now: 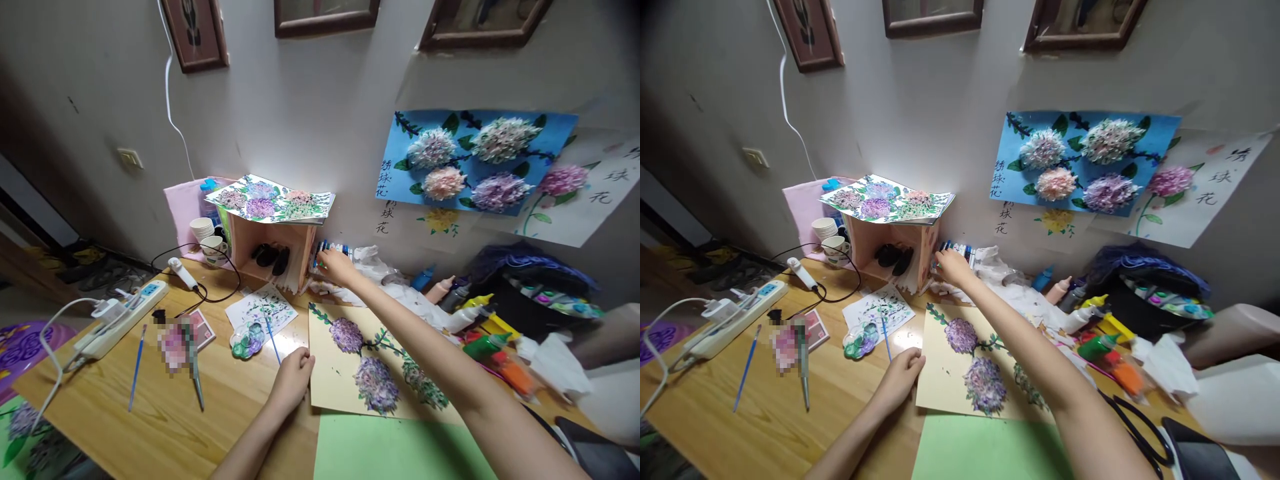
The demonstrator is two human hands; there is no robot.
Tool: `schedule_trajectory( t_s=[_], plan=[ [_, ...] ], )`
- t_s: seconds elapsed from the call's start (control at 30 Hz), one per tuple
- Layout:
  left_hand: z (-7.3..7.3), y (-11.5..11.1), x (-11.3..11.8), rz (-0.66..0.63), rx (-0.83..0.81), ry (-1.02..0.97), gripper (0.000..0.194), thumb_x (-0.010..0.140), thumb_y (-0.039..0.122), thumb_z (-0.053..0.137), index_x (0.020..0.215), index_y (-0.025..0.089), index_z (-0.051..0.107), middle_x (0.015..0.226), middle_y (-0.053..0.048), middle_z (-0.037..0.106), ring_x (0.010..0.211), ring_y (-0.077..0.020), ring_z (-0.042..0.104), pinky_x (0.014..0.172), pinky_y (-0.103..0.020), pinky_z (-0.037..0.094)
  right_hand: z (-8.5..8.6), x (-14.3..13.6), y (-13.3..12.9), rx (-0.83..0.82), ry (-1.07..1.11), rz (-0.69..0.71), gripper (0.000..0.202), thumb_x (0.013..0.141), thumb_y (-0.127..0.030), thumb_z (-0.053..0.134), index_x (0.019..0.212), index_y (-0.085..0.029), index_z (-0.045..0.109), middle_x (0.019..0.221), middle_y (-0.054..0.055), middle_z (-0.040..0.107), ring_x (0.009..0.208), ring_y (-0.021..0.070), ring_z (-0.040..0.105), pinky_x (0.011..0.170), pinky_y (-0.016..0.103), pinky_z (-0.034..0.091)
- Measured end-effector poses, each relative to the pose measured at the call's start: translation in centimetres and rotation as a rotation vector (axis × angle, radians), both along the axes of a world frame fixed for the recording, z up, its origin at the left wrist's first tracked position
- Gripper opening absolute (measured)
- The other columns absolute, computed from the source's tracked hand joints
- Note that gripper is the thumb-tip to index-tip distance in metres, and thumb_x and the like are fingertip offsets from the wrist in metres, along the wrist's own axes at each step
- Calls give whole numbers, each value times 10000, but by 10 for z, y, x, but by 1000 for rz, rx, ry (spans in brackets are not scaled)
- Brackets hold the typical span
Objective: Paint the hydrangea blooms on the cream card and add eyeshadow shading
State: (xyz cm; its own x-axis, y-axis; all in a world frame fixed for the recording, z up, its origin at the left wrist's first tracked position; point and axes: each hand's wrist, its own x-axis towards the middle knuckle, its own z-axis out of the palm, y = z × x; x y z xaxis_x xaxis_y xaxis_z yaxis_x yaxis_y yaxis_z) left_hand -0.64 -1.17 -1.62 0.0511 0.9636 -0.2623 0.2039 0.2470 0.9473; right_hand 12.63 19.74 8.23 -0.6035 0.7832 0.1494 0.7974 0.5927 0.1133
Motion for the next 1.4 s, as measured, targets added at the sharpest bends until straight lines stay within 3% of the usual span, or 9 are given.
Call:
schedule_trajectory(
  t_s=[0.2, 0.47, 0.7, 0.9, 1.17, 1.3, 1.4],
  plan=[
    [3, -2, 0, -2, 60, 79, 246, 823, 358, 421, 761, 172, 570, 702, -42, 631, 672, -187, 565, 598, -248, 368, 9, 6, -25, -44, -29, 16, 418, 939, -337, 331, 758, -151, 660, 795, 124, 673, 836, 222, 606, 687, 282, 390],
    [6, -3, 0, -18, 103, 176, 236, 848, 321, 381, 721, 185, 527, 740, -55, 625, 724, -199, 562, 622, -254, 356, 5, 5, -49, -114, -41, 47, 386, 932, -380, 354, 788, -178, 649, 778, 99, 696, 733, 203, 636, 599, 255, 337],
    [8, -2, -1, 6, 104, 155, 190, 817, 245, 416, 655, 187, 498, 689, -29, 590, 702, -178, 544, 628, -245, 347, 18, 28, -54, -124, 29, -71, 303, 946, -307, 323, 911, -180, 595, 835, 80, 703, 721, 178, 632, 558, 236, 297],
    [2, 1, -1, 23, 78, 63, 195, 800, 277, 439, 694, 169, 561, 590, -18, 591, 585, -173, 557, 570, -249, 381, 26, 77, -71, -94, 112, -229, 324, 946, -322, 300, 920, -211, 604, 841, 58, 704, 742, 193, 633, 549, 239, 292],
    [0, 8, -9, 35, 82, -16, 236, 752, 322, 491, 757, 127, 625, 661, -69, 660, 634, -204, 601, 596, -275, 427, 50, 190, -103, 6, 258, -517, 306, 898, -337, 345, 850, -219, 623, 800, 59, 698, 685, 202, 620, 551, 255, 343],
    [3, 11, -14, 30, 83, -18, 239, 733, 318, 505, 746, 119, 638, 659, -67, 664, 633, -202, 602, 601, -274, 424, 43, 232, -118, -21, 307, -562, 310, 871, -319, 356, 868, -198, 641, 822, 82, 700, 668, 208, 617, 541, 264, 367],
    [6, 11, -16, -1, 65, -23, 247, 717, 314, 514, 744, 108, 648, 658, -68, 670, 619, -201, 605, 581, -268, 418, 31, 241, -127, -82, 280, -522, 298, 856, -260, 369, 828, -189, 657, 771, 76, 705, 614, 190, 619, 519, 257, 384]
  ],
)
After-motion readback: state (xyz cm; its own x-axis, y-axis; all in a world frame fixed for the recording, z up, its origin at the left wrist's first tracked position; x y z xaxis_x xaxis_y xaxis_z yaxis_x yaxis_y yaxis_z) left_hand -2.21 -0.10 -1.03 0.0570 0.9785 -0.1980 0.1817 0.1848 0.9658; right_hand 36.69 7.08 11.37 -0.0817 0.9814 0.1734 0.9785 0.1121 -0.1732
